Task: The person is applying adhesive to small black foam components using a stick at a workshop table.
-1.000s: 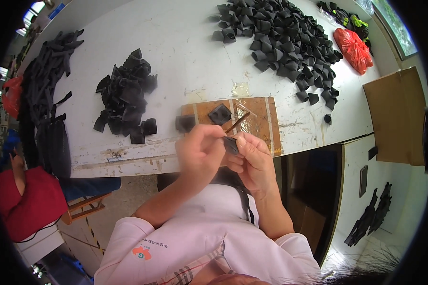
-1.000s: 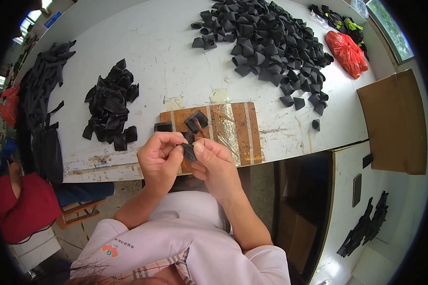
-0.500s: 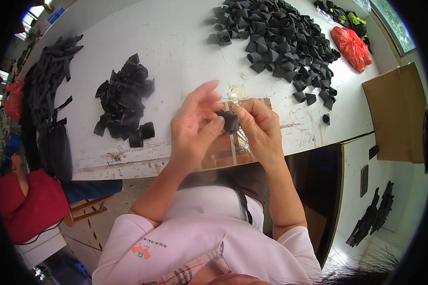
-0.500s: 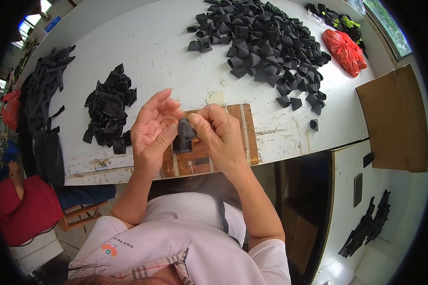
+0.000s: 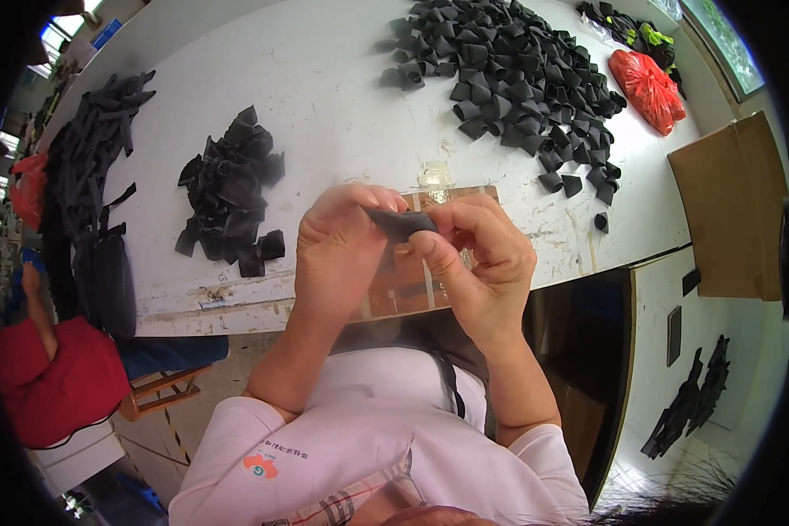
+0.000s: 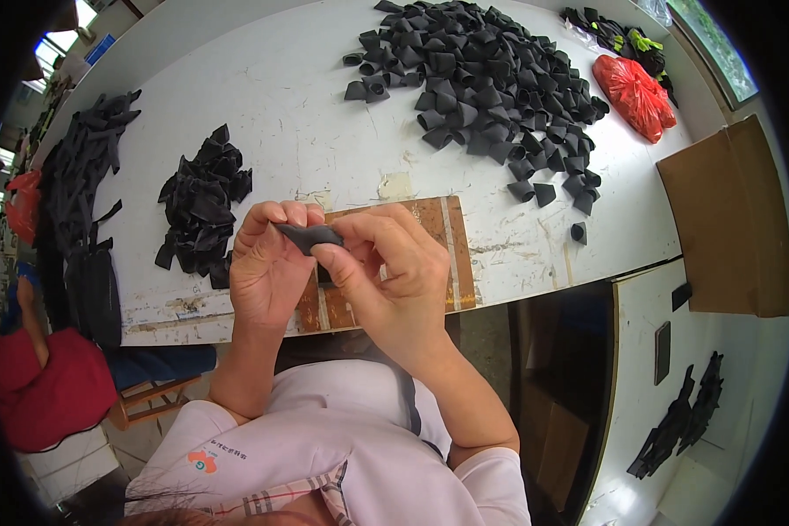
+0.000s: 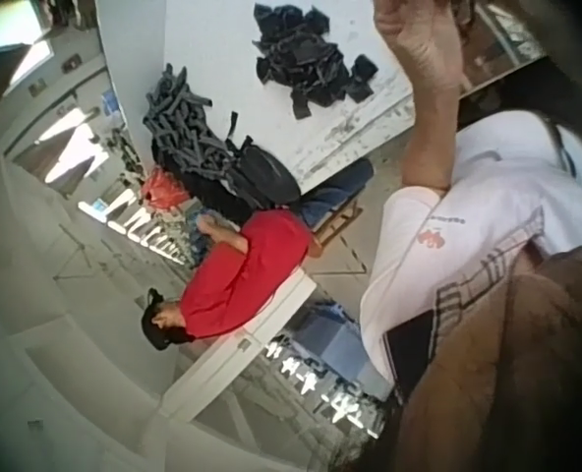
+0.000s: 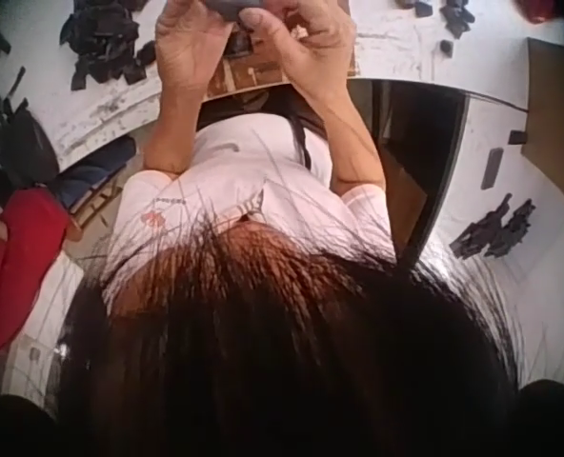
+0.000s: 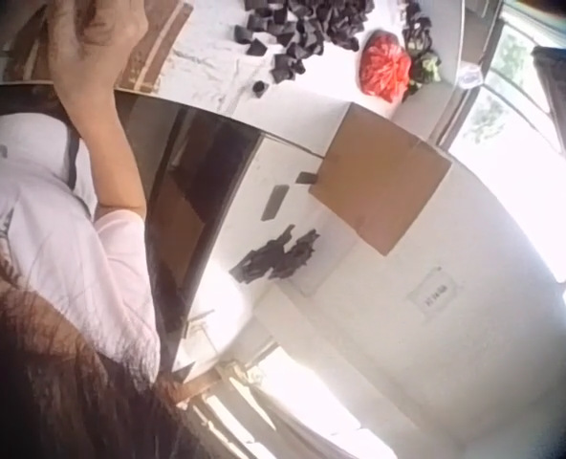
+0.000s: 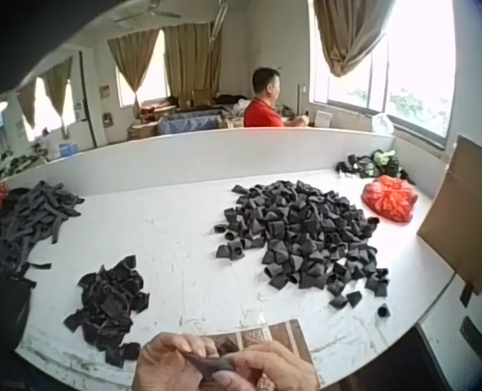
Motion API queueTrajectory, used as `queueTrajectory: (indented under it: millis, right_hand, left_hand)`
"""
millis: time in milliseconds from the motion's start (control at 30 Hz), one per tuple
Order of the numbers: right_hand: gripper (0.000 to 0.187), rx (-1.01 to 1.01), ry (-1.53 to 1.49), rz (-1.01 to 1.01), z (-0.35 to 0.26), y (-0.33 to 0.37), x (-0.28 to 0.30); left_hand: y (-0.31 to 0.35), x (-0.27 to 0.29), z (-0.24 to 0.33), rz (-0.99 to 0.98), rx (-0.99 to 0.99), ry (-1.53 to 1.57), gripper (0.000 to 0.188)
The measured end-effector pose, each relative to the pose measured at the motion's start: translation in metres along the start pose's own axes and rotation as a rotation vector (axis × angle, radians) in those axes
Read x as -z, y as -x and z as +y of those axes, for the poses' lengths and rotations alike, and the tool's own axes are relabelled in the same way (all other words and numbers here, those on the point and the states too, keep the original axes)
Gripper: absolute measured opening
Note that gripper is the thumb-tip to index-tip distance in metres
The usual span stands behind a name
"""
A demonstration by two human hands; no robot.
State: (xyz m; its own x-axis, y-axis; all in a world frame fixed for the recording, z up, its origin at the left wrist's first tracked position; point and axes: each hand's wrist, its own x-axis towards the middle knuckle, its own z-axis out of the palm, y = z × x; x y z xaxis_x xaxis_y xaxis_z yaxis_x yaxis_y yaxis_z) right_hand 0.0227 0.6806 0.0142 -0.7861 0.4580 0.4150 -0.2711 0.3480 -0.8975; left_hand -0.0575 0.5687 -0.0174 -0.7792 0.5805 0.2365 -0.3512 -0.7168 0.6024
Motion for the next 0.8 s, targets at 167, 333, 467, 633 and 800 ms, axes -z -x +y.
queueTrajectory:
  millis: [167,333,467,633,800]
  right_hand:
    - [0.011,0.035,0.036,0.037,0.019,0.011,-0.001]
    - [0.011,-0.022,0.160,0.054,0.036,0.034,0.008]
    - [0.012,0.006,0.171,-0.002,0.005,0.008,0.014]
    - [0.008,-0.012,0.224,-0.202,0.012,-0.003,0.016]
    - [0.041,-0.352,-0.328,0.198,0.019,-0.063,0.043]
  left_hand:
    - [0.004,0.007,0.005,-0.027,0.046,-0.174,0.014]
    - [-0.002,-0.006,0.017,-0.031,0.043,-0.535,0.021]
    - [-0.013,0.003,0.024,-0.224,-0.038,-0.822,0.021]
    - [-0.016,0.009,0.017,-0.287,-0.086,-0.926,0.015]
    - [-0.019,0.052,-0.025,0.107,0.133,-1.151,0.016]
